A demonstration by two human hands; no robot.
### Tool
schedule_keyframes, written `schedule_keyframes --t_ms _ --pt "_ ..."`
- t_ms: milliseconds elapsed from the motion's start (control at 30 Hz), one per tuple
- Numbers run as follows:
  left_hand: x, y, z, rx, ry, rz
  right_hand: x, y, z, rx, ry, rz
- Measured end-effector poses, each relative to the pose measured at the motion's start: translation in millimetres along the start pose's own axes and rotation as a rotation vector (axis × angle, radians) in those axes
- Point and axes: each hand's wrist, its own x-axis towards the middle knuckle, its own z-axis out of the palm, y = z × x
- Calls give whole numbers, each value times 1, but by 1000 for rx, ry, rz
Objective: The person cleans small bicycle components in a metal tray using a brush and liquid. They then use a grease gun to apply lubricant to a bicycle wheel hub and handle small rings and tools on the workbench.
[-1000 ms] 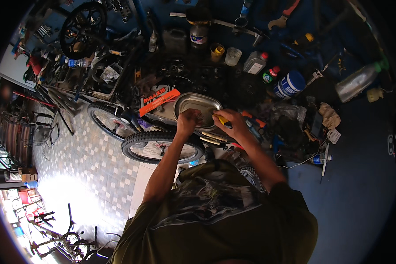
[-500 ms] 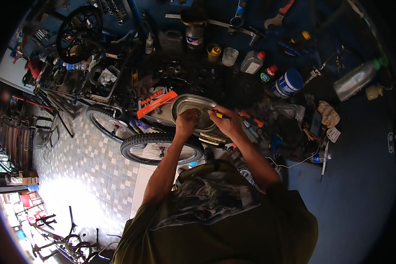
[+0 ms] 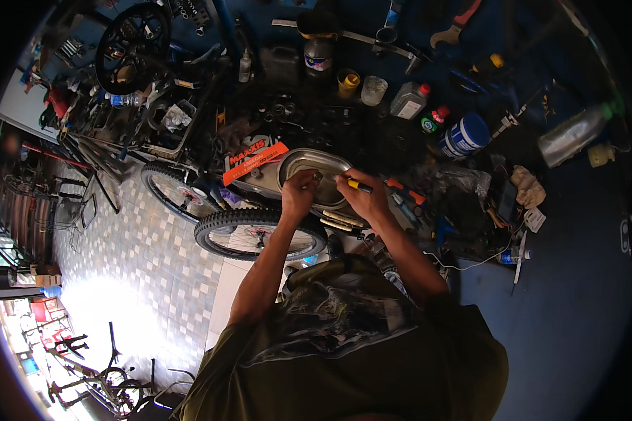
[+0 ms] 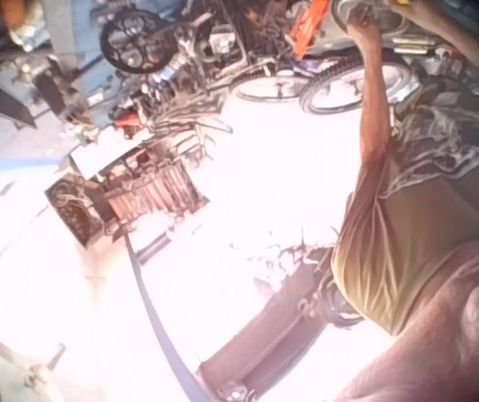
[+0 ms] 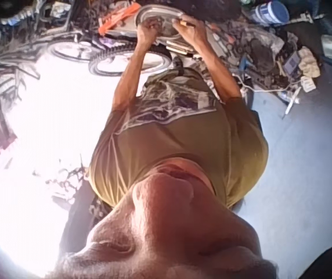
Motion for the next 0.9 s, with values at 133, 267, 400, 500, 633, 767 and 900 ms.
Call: schedule_keyframes --t_ms 133,267,400,500,633,767,900 --pt "5 3 3 20 27 49 4 11 10 -116 7 -49" --pt "4 -8 1 -59 18 21 0 -7 9 12 31 -11" --pt "3 3 -1 -278 -31 -68 -2 13 3 -173 -12 67" --pt "2 1 -8 -440 -75 -153 5 15 -6 -16 -139 242" --pt "-1 13 -8 -624 -115 -251 -3 45 -7 209 -286 421" --pt "-3 17 -12 -640 -127 -299 -10 62 -9 -195 -158 -142" --pt "-3 11 -8 -563 -95 -293 4 46 -7 -40 -111 155"
